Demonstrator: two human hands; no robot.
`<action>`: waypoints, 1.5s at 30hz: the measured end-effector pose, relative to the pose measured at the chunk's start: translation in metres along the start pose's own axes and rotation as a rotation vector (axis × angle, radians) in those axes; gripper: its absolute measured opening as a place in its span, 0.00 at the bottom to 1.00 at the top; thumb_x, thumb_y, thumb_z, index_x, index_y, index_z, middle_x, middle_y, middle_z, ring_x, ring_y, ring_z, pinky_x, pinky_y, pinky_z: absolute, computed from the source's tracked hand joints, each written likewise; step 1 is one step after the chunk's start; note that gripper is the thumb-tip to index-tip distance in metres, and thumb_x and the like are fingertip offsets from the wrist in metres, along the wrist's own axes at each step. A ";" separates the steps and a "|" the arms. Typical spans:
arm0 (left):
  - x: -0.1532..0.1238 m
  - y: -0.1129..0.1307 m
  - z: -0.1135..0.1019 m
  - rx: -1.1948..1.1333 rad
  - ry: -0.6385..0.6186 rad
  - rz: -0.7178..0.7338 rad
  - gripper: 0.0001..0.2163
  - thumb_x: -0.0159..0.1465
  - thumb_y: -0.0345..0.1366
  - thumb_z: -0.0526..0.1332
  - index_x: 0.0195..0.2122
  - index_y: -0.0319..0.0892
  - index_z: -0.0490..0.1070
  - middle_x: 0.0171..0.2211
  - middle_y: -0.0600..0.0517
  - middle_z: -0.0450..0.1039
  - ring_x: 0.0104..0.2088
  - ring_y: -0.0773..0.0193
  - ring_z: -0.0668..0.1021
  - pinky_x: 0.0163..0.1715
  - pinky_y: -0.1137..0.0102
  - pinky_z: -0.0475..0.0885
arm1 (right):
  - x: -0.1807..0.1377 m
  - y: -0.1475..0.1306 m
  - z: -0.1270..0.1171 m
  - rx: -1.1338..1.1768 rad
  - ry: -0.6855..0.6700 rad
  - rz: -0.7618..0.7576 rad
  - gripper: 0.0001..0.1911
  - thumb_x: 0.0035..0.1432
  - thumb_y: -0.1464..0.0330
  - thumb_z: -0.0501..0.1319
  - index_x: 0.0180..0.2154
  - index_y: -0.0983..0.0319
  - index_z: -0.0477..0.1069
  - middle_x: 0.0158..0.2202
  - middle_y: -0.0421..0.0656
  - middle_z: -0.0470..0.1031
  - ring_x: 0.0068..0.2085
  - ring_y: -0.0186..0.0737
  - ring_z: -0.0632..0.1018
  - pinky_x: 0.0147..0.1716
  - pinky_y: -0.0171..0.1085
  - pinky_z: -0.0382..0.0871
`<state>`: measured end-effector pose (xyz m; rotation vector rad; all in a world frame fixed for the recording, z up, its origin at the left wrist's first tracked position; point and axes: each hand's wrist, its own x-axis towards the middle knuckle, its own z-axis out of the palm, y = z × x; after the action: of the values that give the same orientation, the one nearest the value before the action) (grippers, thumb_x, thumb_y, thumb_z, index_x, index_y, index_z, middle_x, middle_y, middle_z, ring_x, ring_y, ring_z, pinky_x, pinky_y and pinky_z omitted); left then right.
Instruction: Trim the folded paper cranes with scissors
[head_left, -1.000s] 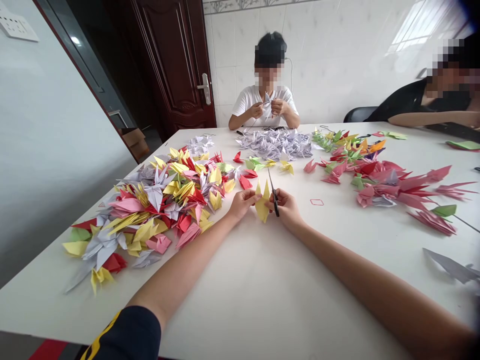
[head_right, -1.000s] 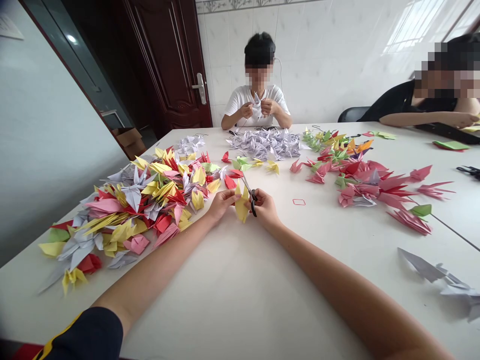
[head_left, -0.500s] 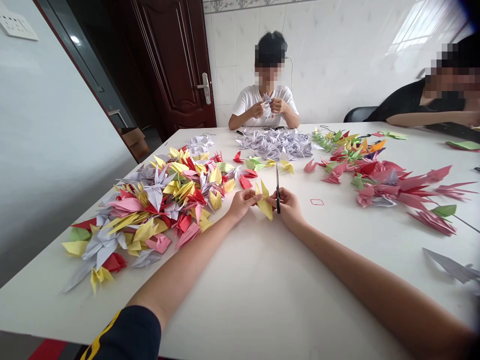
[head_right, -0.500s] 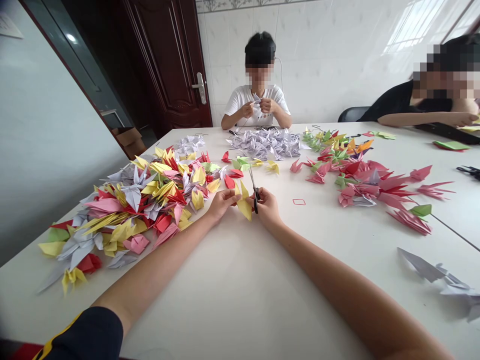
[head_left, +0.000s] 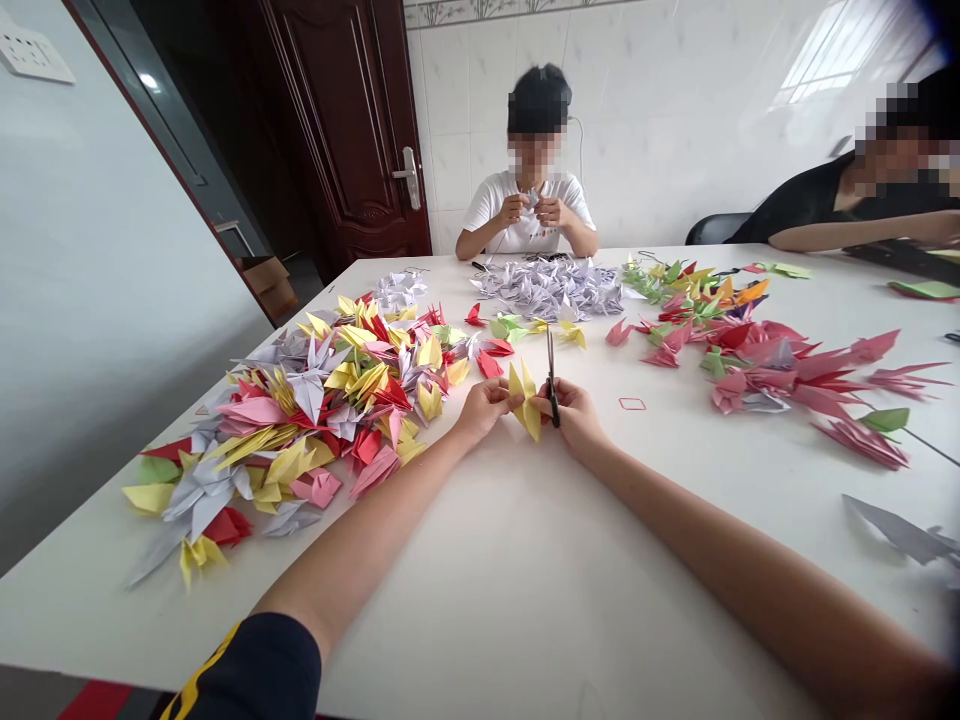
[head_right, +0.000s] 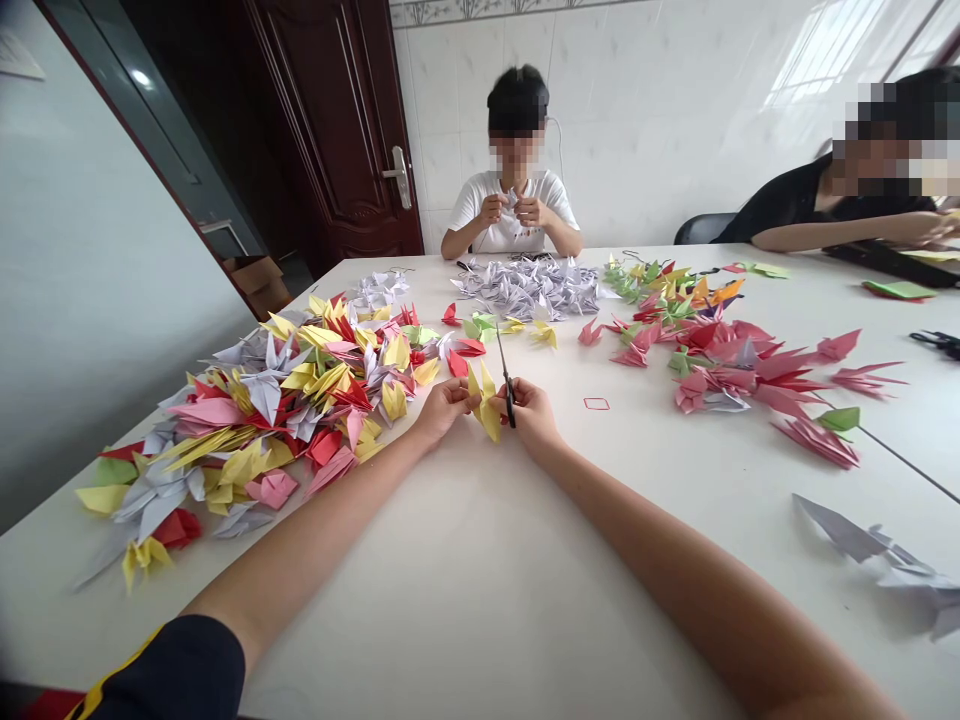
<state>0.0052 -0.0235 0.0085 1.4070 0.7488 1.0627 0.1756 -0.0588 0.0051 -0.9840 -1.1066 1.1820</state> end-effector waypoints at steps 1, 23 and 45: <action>0.000 -0.001 0.000 0.008 -0.006 0.004 0.19 0.48 0.46 0.74 0.33 0.38 0.74 0.23 0.55 0.72 0.25 0.70 0.71 0.29 0.73 0.62 | 0.000 0.000 0.000 -0.002 0.000 0.005 0.13 0.41 0.66 0.74 0.26 0.59 0.70 0.23 0.35 0.69 0.24 0.32 0.69 0.23 0.34 0.65; -0.001 0.003 0.001 0.068 0.038 0.002 0.19 0.47 0.49 0.74 0.28 0.38 0.73 0.25 0.52 0.74 0.25 0.67 0.74 0.30 0.70 0.68 | -0.002 -0.002 0.001 -0.031 0.047 0.005 0.18 0.39 0.65 0.75 0.27 0.59 0.67 0.24 0.33 0.66 0.25 0.32 0.65 0.24 0.33 0.57; -0.003 0.003 0.002 0.102 0.119 0.065 0.17 0.44 0.44 0.76 0.26 0.38 0.75 0.28 0.50 0.77 0.32 0.62 0.78 0.40 0.65 0.75 | -0.001 -0.003 -0.001 0.009 0.066 0.003 0.14 0.37 0.68 0.74 0.28 0.60 0.73 0.24 0.36 0.71 0.26 0.33 0.68 0.26 0.34 0.60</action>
<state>0.0058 -0.0279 0.0107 1.4729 0.8583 1.1810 0.1766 -0.0599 0.0075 -1.0109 -1.0477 1.1479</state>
